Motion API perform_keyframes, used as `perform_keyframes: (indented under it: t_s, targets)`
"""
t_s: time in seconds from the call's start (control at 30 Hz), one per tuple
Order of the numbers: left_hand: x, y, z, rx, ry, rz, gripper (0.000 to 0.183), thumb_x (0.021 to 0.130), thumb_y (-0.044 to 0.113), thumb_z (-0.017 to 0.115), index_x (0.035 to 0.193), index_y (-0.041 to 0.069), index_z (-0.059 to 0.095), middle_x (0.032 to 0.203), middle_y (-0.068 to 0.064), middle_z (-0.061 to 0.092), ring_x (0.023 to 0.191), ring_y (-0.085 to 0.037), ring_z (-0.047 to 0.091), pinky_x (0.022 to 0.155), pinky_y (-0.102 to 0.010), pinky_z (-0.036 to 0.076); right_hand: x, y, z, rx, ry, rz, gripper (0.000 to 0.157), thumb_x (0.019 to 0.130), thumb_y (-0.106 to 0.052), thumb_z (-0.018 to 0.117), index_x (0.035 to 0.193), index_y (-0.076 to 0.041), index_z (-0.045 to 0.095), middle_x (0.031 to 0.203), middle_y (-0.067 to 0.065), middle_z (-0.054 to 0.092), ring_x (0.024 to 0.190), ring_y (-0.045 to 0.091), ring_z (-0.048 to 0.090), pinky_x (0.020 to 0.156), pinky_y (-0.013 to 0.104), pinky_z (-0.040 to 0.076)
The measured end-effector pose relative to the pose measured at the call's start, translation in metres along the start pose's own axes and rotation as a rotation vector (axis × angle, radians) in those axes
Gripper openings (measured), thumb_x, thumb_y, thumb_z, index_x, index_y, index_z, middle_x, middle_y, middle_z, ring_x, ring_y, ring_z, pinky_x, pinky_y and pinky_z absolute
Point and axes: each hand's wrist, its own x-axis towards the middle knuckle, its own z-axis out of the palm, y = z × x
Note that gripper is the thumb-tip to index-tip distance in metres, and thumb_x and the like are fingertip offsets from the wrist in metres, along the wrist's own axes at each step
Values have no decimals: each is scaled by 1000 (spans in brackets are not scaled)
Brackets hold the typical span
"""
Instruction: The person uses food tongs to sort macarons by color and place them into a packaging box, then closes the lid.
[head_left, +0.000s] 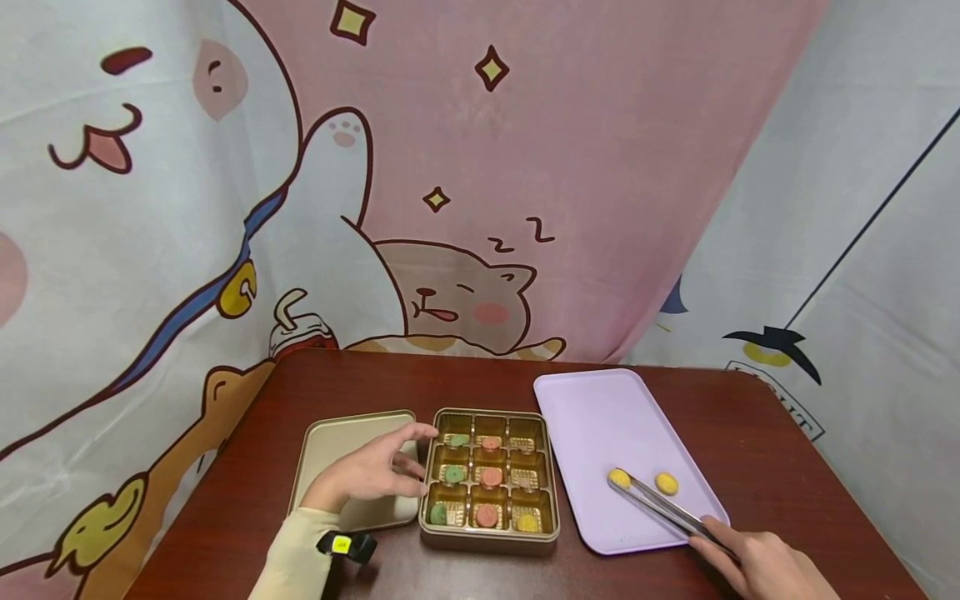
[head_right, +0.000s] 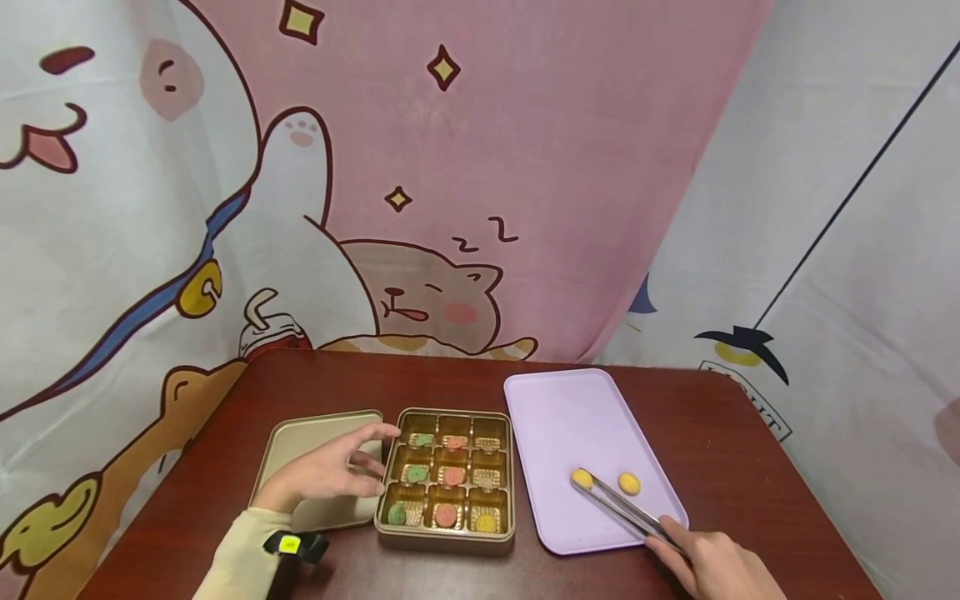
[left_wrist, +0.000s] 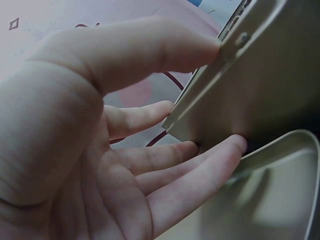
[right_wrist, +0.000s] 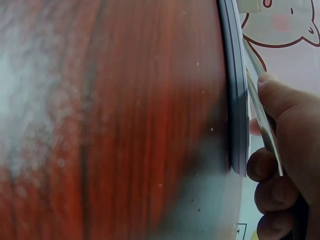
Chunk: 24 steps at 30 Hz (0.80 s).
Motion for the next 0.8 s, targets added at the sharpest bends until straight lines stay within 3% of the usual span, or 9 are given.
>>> perform_keyframes:
  t_s: [0.1, 0.3, 0.57, 0.8]
  targets:
    - [0, 0, 0, 1, 1, 0, 77, 88, 3, 79, 154, 1, 39, 162, -29, 32, 114, -36, 69, 82, -31, 61, 0, -1, 0, -4, 12, -2, 46, 97, -49, 70, 117, -8, 74, 63, -7, 39, 61, 13, 47, 54, 32, 40]
    - [0, 0, 0, 6, 1, 5, 78, 88, 4, 80, 154, 0, 39, 162, -29, 32, 113, -35, 69, 82, -31, 61, 0, -4, -4, -11, 37, -16, 47, 97, -55, 68, 114, -12, 75, 62, -8, 40, 60, 12, 45, 53, 32, 38]
    - [0, 0, 0, 12, -4, 7, 78, 89, 4, 80, 155, 0, 38, 162, -30, 32, 114, -34, 69, 83, -31, 62, -2, -14, -14, -5, 144, -59, 52, 94, -50, 76, 121, -5, 76, 79, 1, 73, 66, 14, 62, 54, 39, 53]
    - [0, 0, 0, 14, -3, 6, 78, 88, 4, 80, 155, 0, 38, 162, -30, 32, 113, -34, 69, 83, -31, 61, -3, -28, -23, 3, 161, -58, 51, 96, -49, 74, 125, -7, 76, 66, -10, 58, 61, 13, 48, 53, 30, 38]
